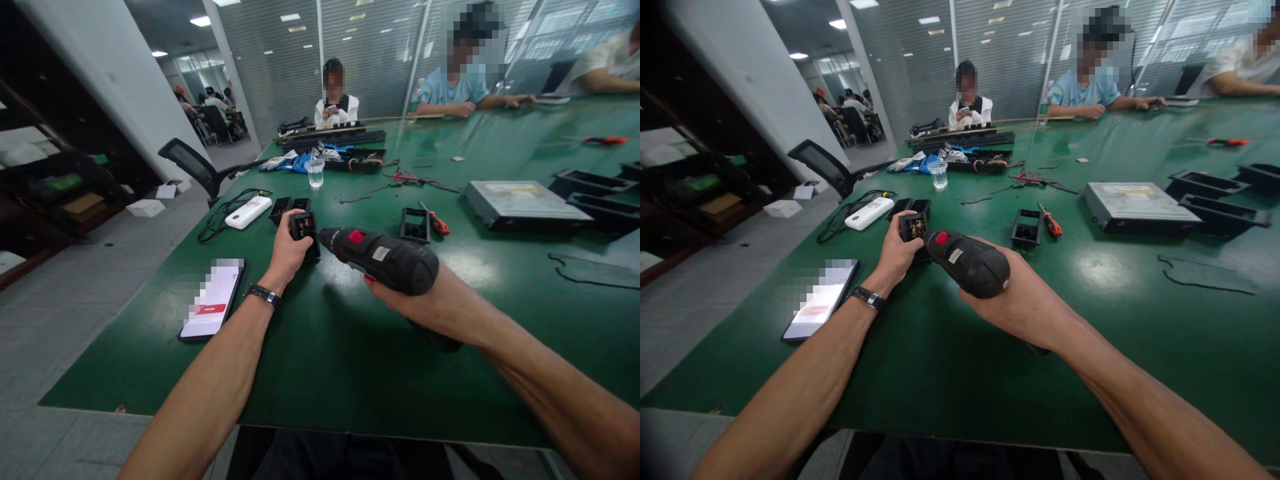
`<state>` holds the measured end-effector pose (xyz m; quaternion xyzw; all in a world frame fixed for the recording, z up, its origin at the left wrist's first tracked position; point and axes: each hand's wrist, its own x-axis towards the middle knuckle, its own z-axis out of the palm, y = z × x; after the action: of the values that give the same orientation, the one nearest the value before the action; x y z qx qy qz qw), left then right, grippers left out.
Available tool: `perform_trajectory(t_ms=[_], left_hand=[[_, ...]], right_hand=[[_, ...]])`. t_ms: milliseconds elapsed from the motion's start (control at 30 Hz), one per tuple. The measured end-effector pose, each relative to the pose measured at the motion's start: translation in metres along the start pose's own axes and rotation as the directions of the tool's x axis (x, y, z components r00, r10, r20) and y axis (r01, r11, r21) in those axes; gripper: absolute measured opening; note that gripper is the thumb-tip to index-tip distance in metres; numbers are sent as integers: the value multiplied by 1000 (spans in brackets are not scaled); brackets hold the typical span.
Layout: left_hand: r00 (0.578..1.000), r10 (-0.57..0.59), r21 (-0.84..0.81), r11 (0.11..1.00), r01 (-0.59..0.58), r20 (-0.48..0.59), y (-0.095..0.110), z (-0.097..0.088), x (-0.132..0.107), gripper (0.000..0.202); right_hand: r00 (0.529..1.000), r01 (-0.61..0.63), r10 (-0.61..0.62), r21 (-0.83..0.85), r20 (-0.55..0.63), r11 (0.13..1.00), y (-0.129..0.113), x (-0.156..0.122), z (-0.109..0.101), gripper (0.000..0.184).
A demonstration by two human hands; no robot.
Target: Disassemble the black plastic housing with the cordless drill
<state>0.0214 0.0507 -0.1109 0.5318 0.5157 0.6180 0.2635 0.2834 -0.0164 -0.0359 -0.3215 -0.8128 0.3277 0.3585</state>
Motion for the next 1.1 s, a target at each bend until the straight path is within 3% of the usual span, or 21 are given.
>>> perform_trajectory(t_ms=[200,400,633,1100], left_hand=[[999,45,21,999,-45,18,-5,-1,1,61],[999,16,62,998,-18,34,-5,-3,-1,63],[999,23,101,995,-26,31,-2,-4,-3,61],[1000,-11,45,999,9,24,-5,-5,-2,64]], right_hand=[[1000,14,-16,88,23,996,1,1,0,50],[1000,-10,6,138,28,990,-3,3,-1,42],[999,-16,12,122,35,992,0,1,-1,62],[999,-36,33,94,35,995,1,-3,-3,64]])
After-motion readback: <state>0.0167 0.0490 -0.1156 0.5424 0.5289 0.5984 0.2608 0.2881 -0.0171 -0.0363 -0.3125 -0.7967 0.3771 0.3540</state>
